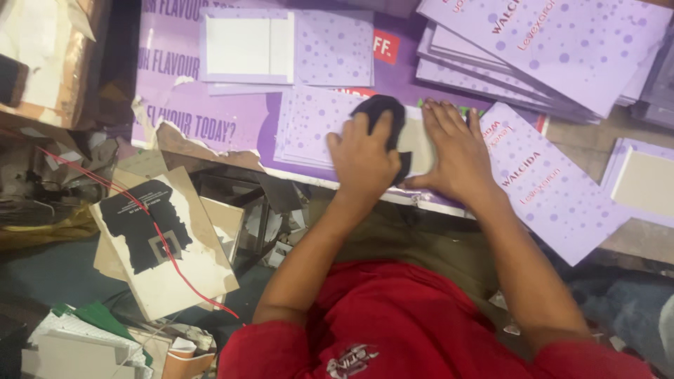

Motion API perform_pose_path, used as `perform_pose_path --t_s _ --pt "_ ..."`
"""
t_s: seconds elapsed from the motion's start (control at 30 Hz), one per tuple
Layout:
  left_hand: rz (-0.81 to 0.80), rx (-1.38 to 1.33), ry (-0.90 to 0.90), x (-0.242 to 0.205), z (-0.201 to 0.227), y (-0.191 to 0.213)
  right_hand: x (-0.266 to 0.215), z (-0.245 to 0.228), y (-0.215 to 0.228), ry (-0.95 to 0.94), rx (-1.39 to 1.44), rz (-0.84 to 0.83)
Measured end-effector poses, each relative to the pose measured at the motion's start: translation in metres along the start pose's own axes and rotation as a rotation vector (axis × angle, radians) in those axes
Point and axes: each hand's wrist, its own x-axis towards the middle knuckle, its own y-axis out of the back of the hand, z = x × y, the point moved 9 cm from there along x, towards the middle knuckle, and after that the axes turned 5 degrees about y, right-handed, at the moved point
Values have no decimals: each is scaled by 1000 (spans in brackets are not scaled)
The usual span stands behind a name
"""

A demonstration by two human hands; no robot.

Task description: The person folds purple printed paper sheets into small rectangular packets on a cluttered workbench. They repeatedly pick up a sheet, fold it, and stack the finished packets. A black cloth is used to wipe the surface between folds.

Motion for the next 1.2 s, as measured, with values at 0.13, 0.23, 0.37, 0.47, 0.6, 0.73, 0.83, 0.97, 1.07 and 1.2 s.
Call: perform_pose_path --t_s 0.13,0.23,0.37,0.47,0.6,0.73,0.83,0.97,1.07,1.2 --pt "193 223 111 22 -78 47 -5 2 -6 -31 -15 -86" --pt "245 342 210 40 -122 79 2 2 1 -46 -8 -46" --pt "279 164 -1 22 -78 61 0 1 3 -32 -10 -7" --pt "-7 -45 -210 2 -32 24 -5 6 -6 -62 0 -37" --pt "198 149 -126 20 -59 67 -4 14 -7 -50 70 -3" --pt "95 357 153 18 -124 73 -32 8 7 50 149 165" --pt "285 273 -27 14 -104 80 -88 36 47 -61 137 357" --pt "276 286 71 2 -101 79 -168 100 47 -459 -89 112" --pt "282 304 79 6 -101 78 -183 121 43 -487 -30 53" --pt "276 340 77 3 -106 76 -176 121 40 -476 -36 -7"
